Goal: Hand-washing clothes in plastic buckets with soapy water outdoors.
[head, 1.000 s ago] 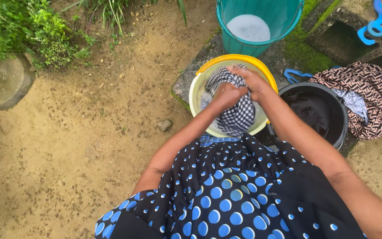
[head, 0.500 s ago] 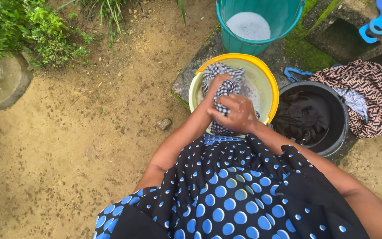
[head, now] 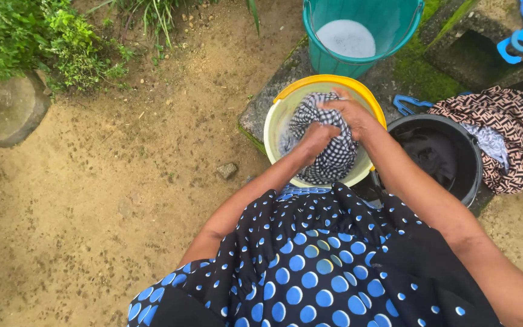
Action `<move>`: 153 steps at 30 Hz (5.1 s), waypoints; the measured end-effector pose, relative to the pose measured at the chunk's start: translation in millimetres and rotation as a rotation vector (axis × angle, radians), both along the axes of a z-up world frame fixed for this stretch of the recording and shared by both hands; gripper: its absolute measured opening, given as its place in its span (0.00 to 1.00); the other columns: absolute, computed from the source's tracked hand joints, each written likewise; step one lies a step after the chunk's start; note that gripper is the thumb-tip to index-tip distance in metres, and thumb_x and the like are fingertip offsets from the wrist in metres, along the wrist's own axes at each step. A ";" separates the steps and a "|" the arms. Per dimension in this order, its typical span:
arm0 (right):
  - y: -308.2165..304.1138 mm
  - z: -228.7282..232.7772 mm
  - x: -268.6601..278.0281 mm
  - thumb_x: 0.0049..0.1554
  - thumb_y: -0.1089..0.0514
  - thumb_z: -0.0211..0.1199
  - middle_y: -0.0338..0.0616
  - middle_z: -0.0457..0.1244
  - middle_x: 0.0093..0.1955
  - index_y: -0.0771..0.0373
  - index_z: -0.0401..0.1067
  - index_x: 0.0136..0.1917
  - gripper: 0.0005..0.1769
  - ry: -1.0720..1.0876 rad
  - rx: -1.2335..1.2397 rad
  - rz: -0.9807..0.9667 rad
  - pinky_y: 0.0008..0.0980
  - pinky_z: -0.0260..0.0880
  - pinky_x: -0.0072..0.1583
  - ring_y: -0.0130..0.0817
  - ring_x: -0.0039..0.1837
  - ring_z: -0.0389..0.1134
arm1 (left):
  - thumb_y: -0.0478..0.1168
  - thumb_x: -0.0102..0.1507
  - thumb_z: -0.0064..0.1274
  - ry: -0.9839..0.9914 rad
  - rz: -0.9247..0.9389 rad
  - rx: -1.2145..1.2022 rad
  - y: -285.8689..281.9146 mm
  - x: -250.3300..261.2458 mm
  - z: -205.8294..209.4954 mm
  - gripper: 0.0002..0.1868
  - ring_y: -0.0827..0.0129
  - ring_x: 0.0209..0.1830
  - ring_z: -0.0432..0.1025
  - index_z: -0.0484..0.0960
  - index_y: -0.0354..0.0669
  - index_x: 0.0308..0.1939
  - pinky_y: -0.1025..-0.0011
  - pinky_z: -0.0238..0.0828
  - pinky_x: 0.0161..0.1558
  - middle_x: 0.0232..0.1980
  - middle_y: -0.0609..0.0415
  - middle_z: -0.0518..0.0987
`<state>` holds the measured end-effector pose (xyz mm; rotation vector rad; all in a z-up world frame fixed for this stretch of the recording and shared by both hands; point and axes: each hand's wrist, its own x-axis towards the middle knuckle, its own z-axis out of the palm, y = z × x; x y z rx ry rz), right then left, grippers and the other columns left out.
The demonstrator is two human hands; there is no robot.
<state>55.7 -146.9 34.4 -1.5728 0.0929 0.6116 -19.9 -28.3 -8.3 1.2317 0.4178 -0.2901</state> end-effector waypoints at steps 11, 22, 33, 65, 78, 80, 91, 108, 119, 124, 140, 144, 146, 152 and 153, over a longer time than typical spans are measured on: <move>27.4 94.7 -107.6 0.51 0.70 0.55 0.50 0.69 0.44 0.65 0.74 0.50 0.14 -0.751 -0.176 0.074 0.37 0.72 0.52 0.42 0.47 0.72 | 0.46 0.67 0.56 0.016 0.005 -0.600 36.9 46.3 -34.4 0.15 0.61 0.38 0.79 0.80 0.37 0.49 0.63 0.78 0.42 0.41 0.47 0.83; 7.5 42.3 -64.8 0.66 0.54 0.56 0.52 0.64 0.37 0.59 0.69 0.44 0.10 -1.249 -0.559 0.199 0.53 0.66 0.43 0.56 0.41 0.68 | 0.43 0.67 0.41 0.076 0.322 -0.438 15.3 55.2 -93.8 0.14 0.61 0.27 0.74 0.79 0.36 0.39 0.60 0.74 0.29 0.33 0.47 0.77; -13.7 80.7 -33.2 0.46 0.43 0.77 0.58 0.65 0.55 0.59 0.61 0.68 0.44 -0.750 -0.431 0.366 0.47 0.68 0.56 0.56 0.57 0.68 | 0.52 0.68 0.42 -0.248 -0.038 -0.282 38.0 28.9 21.8 0.23 0.67 0.50 0.73 0.78 0.37 0.54 0.65 0.69 0.56 0.47 0.55 0.81; -43.8 -48.6 -99.9 0.61 0.44 0.54 0.44 0.68 0.59 0.61 0.74 0.63 0.26 0.215 -0.162 0.479 0.34 0.68 0.61 0.30 0.59 0.66 | 0.51 0.60 0.53 -0.073 -1.403 1.144 25.6 18.8 -156.0 0.22 0.53 0.59 0.76 0.87 0.42 0.50 0.58 0.71 0.60 0.59 0.44 0.81; -5.7 -192.0 11.0 0.53 0.42 0.68 0.58 0.65 0.62 0.58 0.72 0.62 0.29 -0.437 -0.875 0.489 0.47 0.67 0.61 0.53 0.61 0.68 | 0.60 0.61 0.52 0.050 -0.275 0.512 42.8 4.6 -62.7 0.32 0.42 0.59 0.74 0.75 0.44 0.61 0.48 0.73 0.58 0.61 0.36 0.78; 8.5 -107.9 -13.8 0.48 0.46 0.74 0.61 0.66 0.58 0.62 0.68 0.62 0.34 -0.451 -0.741 0.154 0.48 0.69 0.57 0.56 0.58 0.68 | 0.61 0.61 0.51 0.248 -0.054 0.093 38.6 -2.7 -28.3 0.35 0.37 0.58 0.73 0.67 0.47 0.65 0.43 0.75 0.53 0.63 0.37 0.76; 25.2 82.4 -118.3 0.52 0.46 0.75 0.54 0.68 0.38 0.62 0.70 0.49 0.22 -0.776 -0.360 0.093 0.42 0.70 0.45 0.49 0.41 0.71 | 0.44 0.64 0.54 0.049 0.287 -0.555 13.9 55.2 -119.7 0.12 0.60 0.34 0.74 0.77 0.39 0.43 0.59 0.74 0.38 0.37 0.49 0.78; -11.1 29.0 3.0 0.52 0.59 0.62 0.44 0.69 0.54 0.58 0.71 0.63 0.24 0.271 0.148 0.064 0.34 0.73 0.53 0.33 0.52 0.71 | 0.50 0.68 0.48 -0.039 0.031 -0.179 -4.1 8.4 -14.2 0.20 0.68 0.49 0.74 0.83 0.37 0.53 0.67 0.69 0.50 0.53 0.47 0.80; 12.5 117.0 -105.0 0.48 0.66 0.58 0.52 0.64 0.41 0.65 0.71 0.44 0.09 -1.047 -0.150 0.222 0.39 0.67 0.49 0.48 0.45 0.68 | 0.51 0.66 0.45 0.186 0.069 -0.477 30.7 50.9 -52.7 0.20 0.62 0.30 0.75 0.78 0.35 0.44 0.65 0.75 0.33 0.35 0.44 0.79; 1.2 39.3 -76.4 0.65 0.51 0.61 0.53 0.63 0.40 0.63 0.68 0.42 0.15 -1.160 -0.498 0.203 0.51 0.66 0.46 0.57 0.42 0.66 | 0.39 0.59 0.48 0.061 0.313 -0.684 5.5 52.3 -74.4 0.08 0.61 0.26 0.73 0.81 0.40 0.32 0.62 0.73 0.31 0.29 0.49 0.78; 13.9 28.9 -28.5 0.42 0.69 0.60 0.39 0.68 0.46 0.62 0.75 0.53 0.23 -0.310 0.076 -0.193 0.27 0.68 0.50 0.30 0.47 0.68 | 0.57 0.67 0.48 0.082 0.206 -0.326 1.0 -1.6 96.1 0.19 0.77 0.51 0.75 0.82 0.55 0.55 0.75 0.69 0.53 0.52 0.63 0.83; 10.5 63.1 -74.5 0.47 0.70 0.54 0.42 0.67 0.45 0.65 0.75 0.47 0.15 -0.652 0.034 0.001 0.30 0.68 0.55 0.32 0.49 0.68 | 0.55 0.65 0.45 0.072 0.185 -0.741 24.4 27.9 37.5 0.20 0.63 0.37 0.79 0.84 0.45 0.44 0.62 0.78 0.41 0.40 0.52 0.85; 12.9 89.0 -92.0 0.49 0.69 0.54 0.43 0.67 0.44 0.65 0.74 0.46 0.12 -0.715 0.046 0.101 0.31 0.69 0.55 0.33 0.49 0.68 | 0.47 0.68 0.48 -0.079 0.117 -0.852 32.2 45.2 -9.9 0.16 0.63 0.36 0.79 0.84 0.39 0.44 0.62 0.79 0.42 0.40 0.49 0.85; 6.8 60.4 -89.6 0.59 0.49 0.63 0.52 0.66 0.39 0.62 0.71 0.42 0.14 -1.047 -0.421 0.247 0.46 0.66 0.46 0.53 0.43 0.68 | 0.42 0.64 0.45 0.081 0.261 -0.568 24.2 52.2 -111.0 0.15 0.62 0.31 0.79 0.83 0.37 0.38 0.65 0.78 0.36 0.36 0.48 0.84; 4.4 54.2 -80.6 0.63 0.47 0.59 0.53 0.66 0.39 0.60 0.72 0.43 0.15 -1.030 -0.467 0.220 0.48 0.65 0.46 0.55 0.44 0.67 | 0.51 0.64 0.43 0.038 0.218 -0.494 23.4 52.1 -135.1 0.20 0.61 0.22 0.75 0.80 0.41 0.28 0.62 0.76 0.27 0.25 0.49 0.80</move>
